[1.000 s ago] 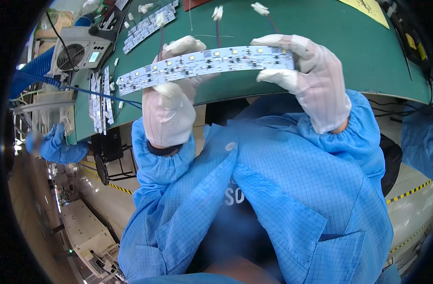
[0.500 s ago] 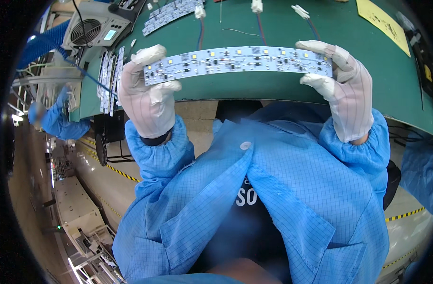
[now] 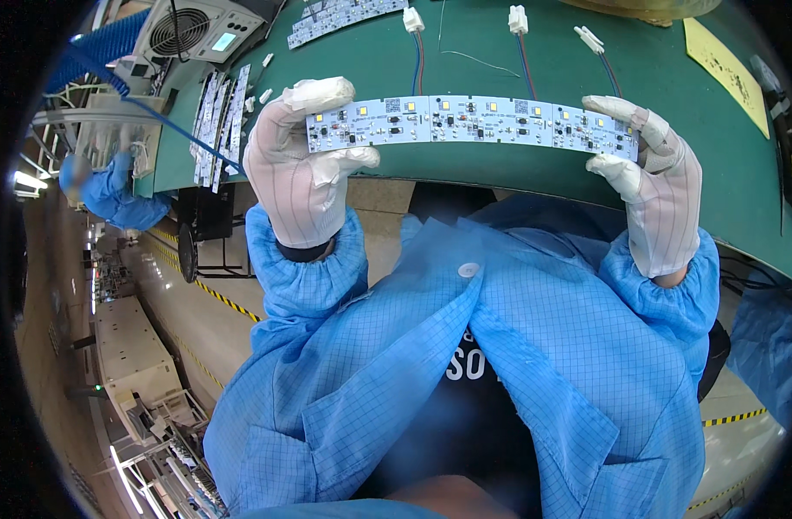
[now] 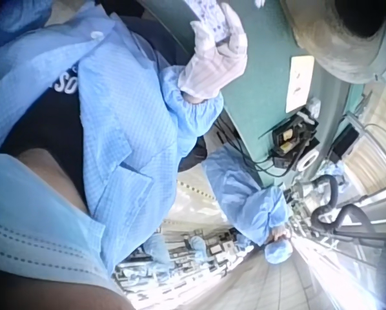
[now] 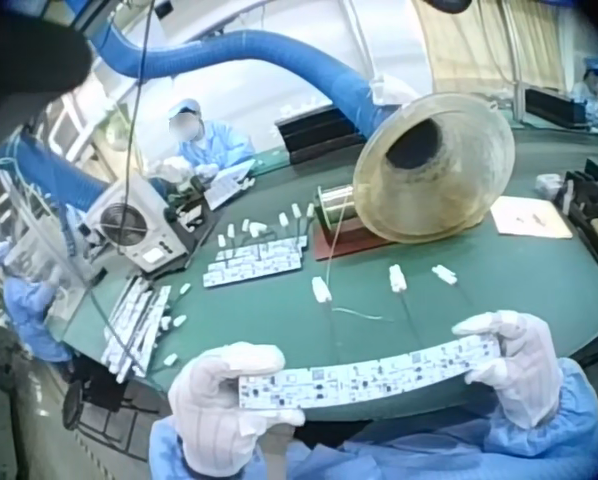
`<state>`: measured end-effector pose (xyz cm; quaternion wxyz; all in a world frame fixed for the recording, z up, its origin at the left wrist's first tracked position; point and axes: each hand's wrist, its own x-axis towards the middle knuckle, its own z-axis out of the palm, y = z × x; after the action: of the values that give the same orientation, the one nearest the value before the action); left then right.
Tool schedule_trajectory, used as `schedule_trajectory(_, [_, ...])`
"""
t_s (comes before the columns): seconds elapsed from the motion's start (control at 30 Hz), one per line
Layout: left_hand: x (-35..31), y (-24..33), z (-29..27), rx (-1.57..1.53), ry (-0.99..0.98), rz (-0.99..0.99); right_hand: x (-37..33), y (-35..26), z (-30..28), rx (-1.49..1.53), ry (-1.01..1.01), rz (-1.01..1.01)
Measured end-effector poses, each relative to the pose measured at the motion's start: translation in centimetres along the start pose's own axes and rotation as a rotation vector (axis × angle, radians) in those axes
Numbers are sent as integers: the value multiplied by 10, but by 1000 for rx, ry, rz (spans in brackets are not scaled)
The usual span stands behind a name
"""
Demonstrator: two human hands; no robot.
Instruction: Soldering electronic components or wires onto LED light strips at an assembly station.
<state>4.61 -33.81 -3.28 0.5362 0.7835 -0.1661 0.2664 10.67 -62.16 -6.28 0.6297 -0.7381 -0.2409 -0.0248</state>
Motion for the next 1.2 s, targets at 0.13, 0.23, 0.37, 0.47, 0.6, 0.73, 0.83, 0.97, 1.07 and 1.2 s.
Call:
schedule_trajectory(0.13, [0,1,0,54,-8,6,-1,0,-1,-11,-3,12])
schedule_trajectory(0.23, [2,0,3,-39,-9,-14,0,-1,-1,12,1,-5])
schedule_trajectory(0.37, [7,5,12,313,38,131,0,-2,1,14,5,-24])
schedule_trajectory(0.47, [8,2,9,482,13,207,-1,-3,1,17,6,-16])
schedule_trajectory(0.6, [7,-5,16,455,115,196,1,-7,2,-62,-20,-57])
schedule_trajectory(0.73, [3,-1,12,437,19,104,-1,-6,2,-126,4,-111])
schedule_trajectory(0.83, [1,0,9,462,31,94,2,-14,7,-143,3,-71])
schedule_trajectory(0.97, [4,-4,18,367,106,62,2,-6,4,-258,41,-142])
schedule_trajectory(1.07, [5,-4,15,400,67,91,1,-11,1,-295,24,-108])
schedule_trajectory(1.2, [9,2,15,360,16,31,3,-7,1,-370,52,-192])
